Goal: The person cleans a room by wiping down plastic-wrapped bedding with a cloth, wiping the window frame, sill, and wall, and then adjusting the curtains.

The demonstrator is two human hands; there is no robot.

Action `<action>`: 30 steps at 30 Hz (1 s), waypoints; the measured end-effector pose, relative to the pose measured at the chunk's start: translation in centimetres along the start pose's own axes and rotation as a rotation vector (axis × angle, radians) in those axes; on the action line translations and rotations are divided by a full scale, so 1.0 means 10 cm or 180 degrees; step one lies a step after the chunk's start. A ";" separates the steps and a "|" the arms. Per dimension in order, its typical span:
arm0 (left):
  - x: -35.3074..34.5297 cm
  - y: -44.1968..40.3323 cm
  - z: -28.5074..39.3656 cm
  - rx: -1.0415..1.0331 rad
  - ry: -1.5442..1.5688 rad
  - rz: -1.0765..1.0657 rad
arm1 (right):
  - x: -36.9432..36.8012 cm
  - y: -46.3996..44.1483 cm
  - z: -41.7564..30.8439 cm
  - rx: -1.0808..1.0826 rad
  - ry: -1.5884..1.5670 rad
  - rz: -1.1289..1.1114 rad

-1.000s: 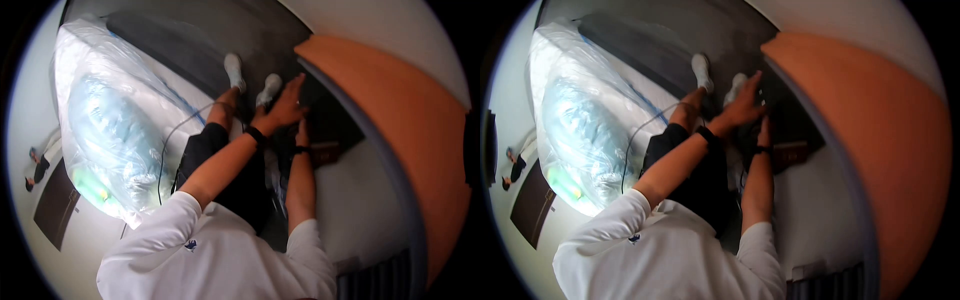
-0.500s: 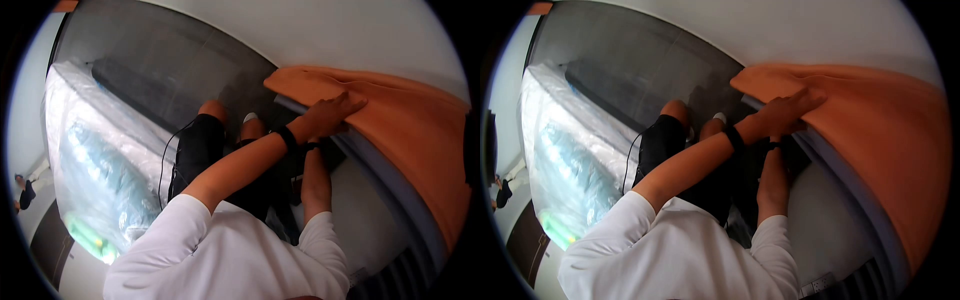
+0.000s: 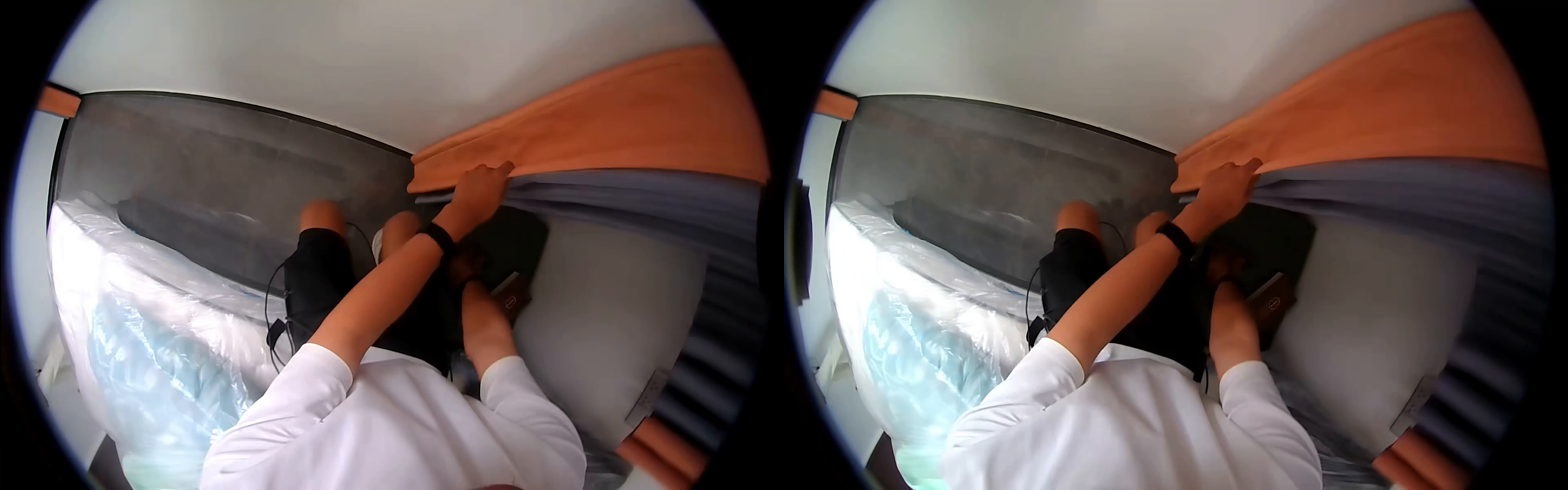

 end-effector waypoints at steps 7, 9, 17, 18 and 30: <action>-0.11 0.07 0.24 -0.0130 0.0009 0.0063 | 0.36 -0.37 0.55 -0.0167 -0.2316 0.1050; -0.59 -0.05 0.32 -0.0971 -0.0455 0.1124 | 0.64 -0.46 0.74 -0.0084 -0.2755 0.1616; -2.12 -0.53 -0.45 0.1145 -0.0463 -0.1044 | 0.32 -0.52 1.99 -0.0691 -0.3107 0.1943; -2.35 -0.45 -0.58 0.1141 -0.0455 -0.1040 | 0.25 -0.49 2.21 -0.0648 -0.3660 0.2474; -3.77 0.18 -2.22 0.2875 0.0925 -0.0354 | 1.28 -0.76 1.67 0.0503 -0.1677 0.3672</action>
Point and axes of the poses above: each hand's wrist, its own y-axis away from the middle knuckle, its own x-axis out of the back of the hand, z = x × y, the point moved 8 cm from there along -y, towards the middle knuckle, and after that the axes turned 1 degree about y, right-handed, at the moved point
